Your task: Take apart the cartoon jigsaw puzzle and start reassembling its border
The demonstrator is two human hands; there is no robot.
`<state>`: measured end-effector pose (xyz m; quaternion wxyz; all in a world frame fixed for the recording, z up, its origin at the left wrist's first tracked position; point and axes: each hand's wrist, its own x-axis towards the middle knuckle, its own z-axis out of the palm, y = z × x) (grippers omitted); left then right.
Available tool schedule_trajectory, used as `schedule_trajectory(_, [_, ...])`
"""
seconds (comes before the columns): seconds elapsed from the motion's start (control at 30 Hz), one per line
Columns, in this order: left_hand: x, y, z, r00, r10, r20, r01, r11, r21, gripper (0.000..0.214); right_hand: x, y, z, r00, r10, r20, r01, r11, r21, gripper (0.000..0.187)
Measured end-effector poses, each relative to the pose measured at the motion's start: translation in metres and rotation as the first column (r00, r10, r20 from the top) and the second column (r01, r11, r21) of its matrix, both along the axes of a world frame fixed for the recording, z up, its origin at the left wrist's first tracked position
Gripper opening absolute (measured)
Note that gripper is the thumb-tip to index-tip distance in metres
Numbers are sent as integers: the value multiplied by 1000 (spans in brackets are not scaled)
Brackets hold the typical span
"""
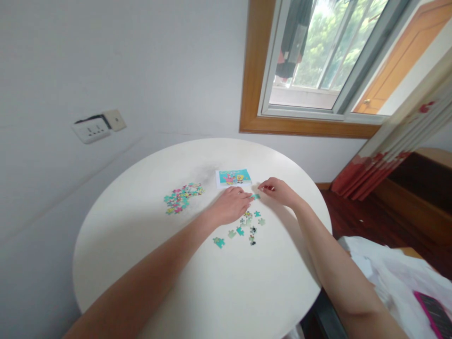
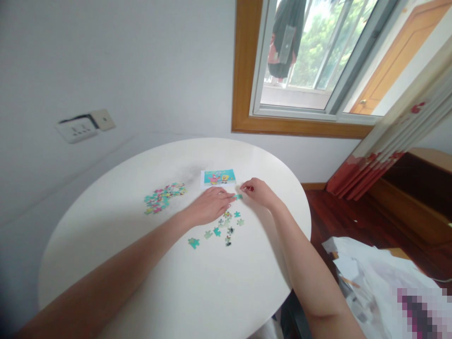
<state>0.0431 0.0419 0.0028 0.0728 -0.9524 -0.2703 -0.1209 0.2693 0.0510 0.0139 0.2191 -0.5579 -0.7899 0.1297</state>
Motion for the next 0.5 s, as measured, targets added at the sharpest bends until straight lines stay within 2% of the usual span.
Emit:
schedule_trajectory(0.17, [0, -1, 1, 1000, 2, 3, -2, 1000, -7, 32, -1, -2, 3, 993, 85, 86, -81, 996, -49, 22])
schedule_trajectory(0.37, [1, -1, 3, 1000, -1, 1, 1, 1000, -14, 32, -6, -6, 7, 993, 81, 81, -78, 996, -37, 25])
schedule_trajectory(0.5, [1, 3, 1, 999, 8, 54, -4, 997, -80, 32, -9, -7, 8, 992, 100, 83, -98, 995, -33, 26])
